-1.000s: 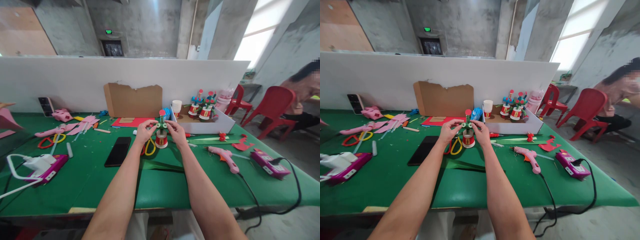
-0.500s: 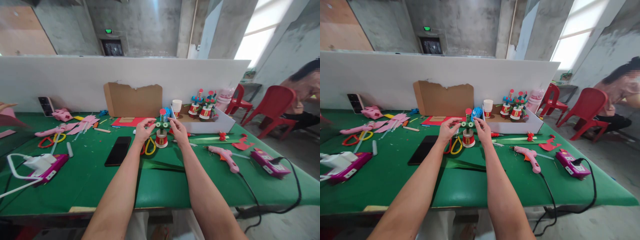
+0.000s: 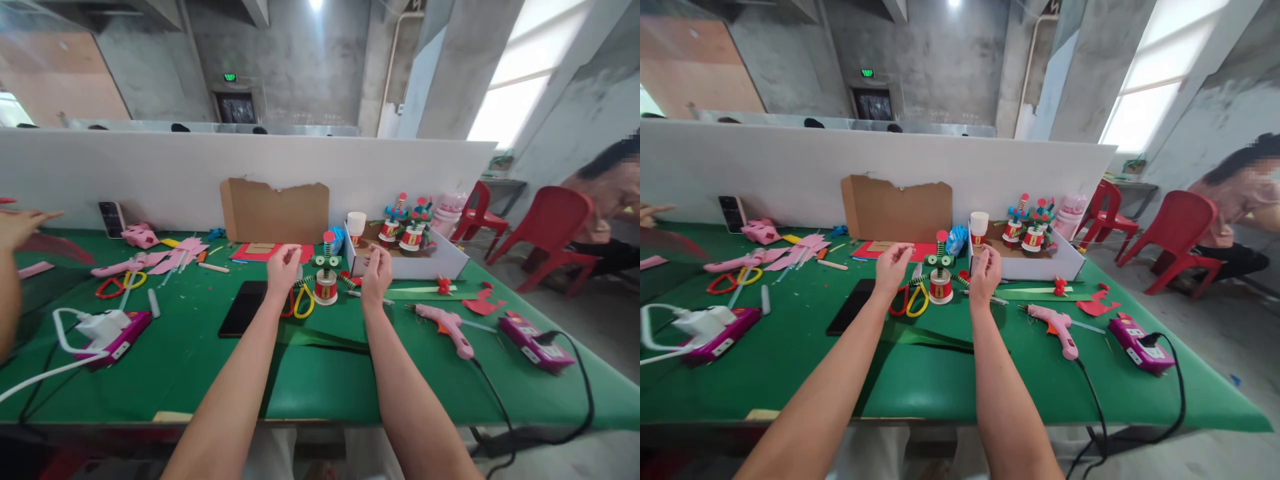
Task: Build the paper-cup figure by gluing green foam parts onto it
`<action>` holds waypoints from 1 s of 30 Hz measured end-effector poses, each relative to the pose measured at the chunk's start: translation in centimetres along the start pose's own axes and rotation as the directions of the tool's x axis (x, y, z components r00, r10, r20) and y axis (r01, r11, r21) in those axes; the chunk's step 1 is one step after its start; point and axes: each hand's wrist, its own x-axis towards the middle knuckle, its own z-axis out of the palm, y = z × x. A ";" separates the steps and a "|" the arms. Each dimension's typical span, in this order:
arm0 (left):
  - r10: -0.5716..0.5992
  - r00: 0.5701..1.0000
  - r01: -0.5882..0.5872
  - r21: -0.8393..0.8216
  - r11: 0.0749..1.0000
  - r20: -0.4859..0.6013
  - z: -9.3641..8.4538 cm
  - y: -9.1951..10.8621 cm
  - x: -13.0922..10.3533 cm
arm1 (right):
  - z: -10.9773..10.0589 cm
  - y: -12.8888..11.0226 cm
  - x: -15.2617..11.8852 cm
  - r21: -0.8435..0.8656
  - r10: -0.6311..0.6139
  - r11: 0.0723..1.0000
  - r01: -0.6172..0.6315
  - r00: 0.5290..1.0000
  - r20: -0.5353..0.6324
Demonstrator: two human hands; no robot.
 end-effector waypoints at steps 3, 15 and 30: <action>-0.012 0.999 0.011 0.027 1.000 0.035 -1.0 1.5 -1.4 | -0.2 -1.3 -0.9 -0.030 -0.067 0.997 0.066 0.997 -0.042; 0.027 0.792 -0.350 0.417 0.839 0.610 -2.0 4.0 -13.1 | -6.1 -3.6 -10.6 -0.195 0.034 0.976 0.093 0.825 0.564; -0.280 0.733 -0.340 0.690 0.639 0.620 -5.4 5.1 -13.6 | -7.9 -4.6 -11.3 -0.360 0.044 0.759 0.542 0.508 0.860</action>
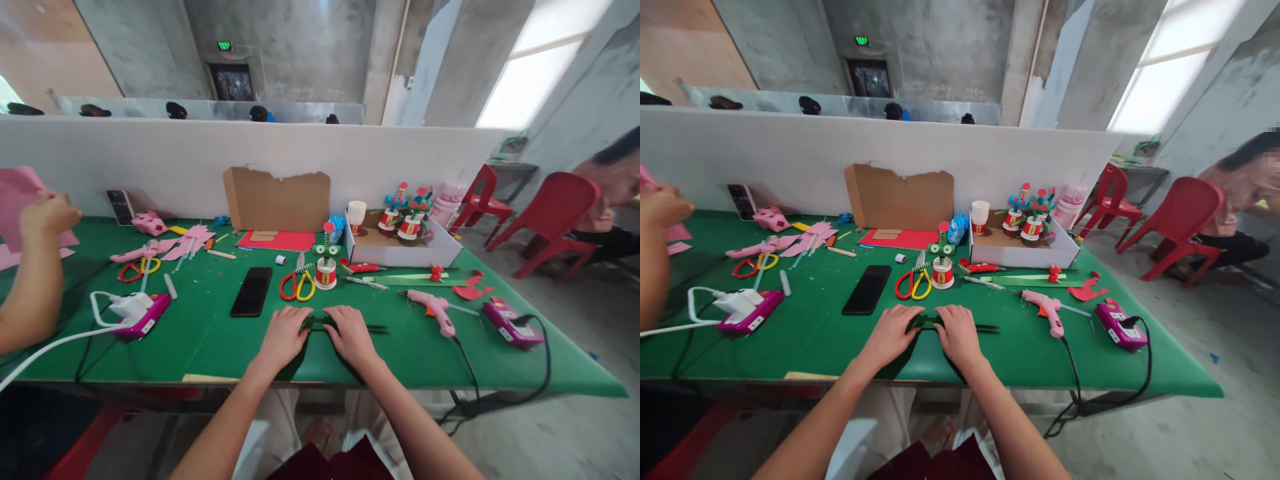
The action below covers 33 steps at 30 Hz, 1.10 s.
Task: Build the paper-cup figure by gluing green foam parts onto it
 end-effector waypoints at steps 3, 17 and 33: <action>-0.031 0.999 0.031 0.020 0.999 0.021 -0.5 -0.6 -0.1 | -0.9 0.0 0.4 -0.076 -0.015 0.997 0.024 0.992 0.122; 0.097 0.992 -0.103 -0.087 0.991 -0.075 0.3 -1.3 0.4 | -2.3 0.7 1.3 -0.012 -0.042 0.999 0.044 0.984 0.175; -0.021 0.897 -0.119 -0.285 0.951 -0.442 -6.0 -2.3 8.4 | -1.1 1.1 2.5 0.097 0.022 0.995 -0.006 0.986 -0.164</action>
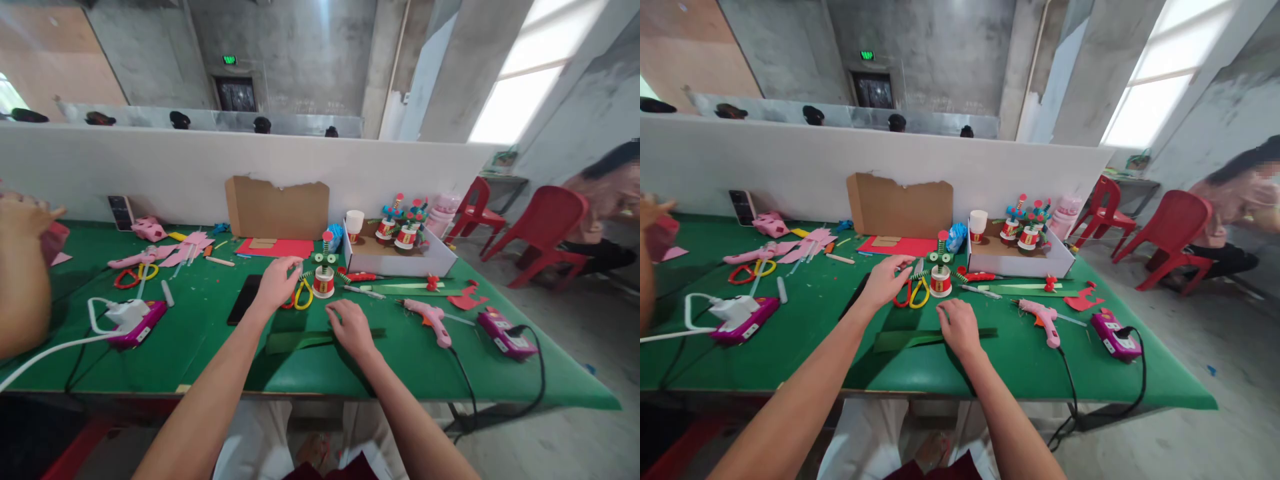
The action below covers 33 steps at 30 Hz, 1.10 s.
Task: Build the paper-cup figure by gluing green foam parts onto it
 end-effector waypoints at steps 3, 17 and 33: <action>0.032 0.999 -0.032 -0.023 0.999 -0.031 0.2 0.7 -0.5 | 0.2 -0.5 -1.1 0.030 -0.032 0.999 0.032 0.999 0.003; 0.065 0.870 -0.120 0.084 0.989 0.489 -1.0 -0.8 -10.1 | 0.5 -2.7 -2.6 0.057 -0.193 0.981 0.185 0.941 0.276; 0.176 0.908 -0.295 0.280 0.914 0.381 0.6 -1.8 -14.0 | 1.0 -1.3 -3.4 0.021 -0.183 0.982 0.185 0.939 0.292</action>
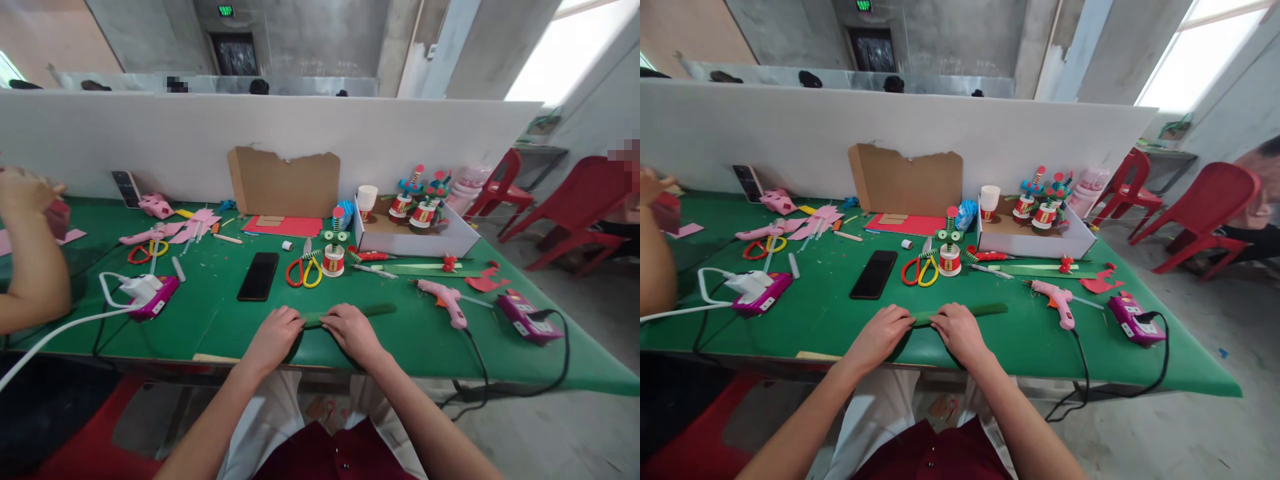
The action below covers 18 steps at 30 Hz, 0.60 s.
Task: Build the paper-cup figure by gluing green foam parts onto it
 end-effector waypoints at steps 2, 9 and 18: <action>-0.004 0.998 0.001 -0.048 0.999 -0.061 0.2 -0.8 -0.6 | -0.2 0.5 -0.2 0.036 0.031 0.999 -0.030 0.999 -0.014; -0.024 0.984 0.019 -0.029 0.999 -0.177 -0.4 -4.2 -3.1 | -0.4 1.3 -0.4 0.105 0.047 0.994 -0.042 0.998 -0.039; -0.137 0.957 0.148 0.023 0.989 -0.254 -3.3 -2.2 -2.0 | -0.4 0.7 -0.1 0.035 0.086 0.996 -0.086 0.996 0.016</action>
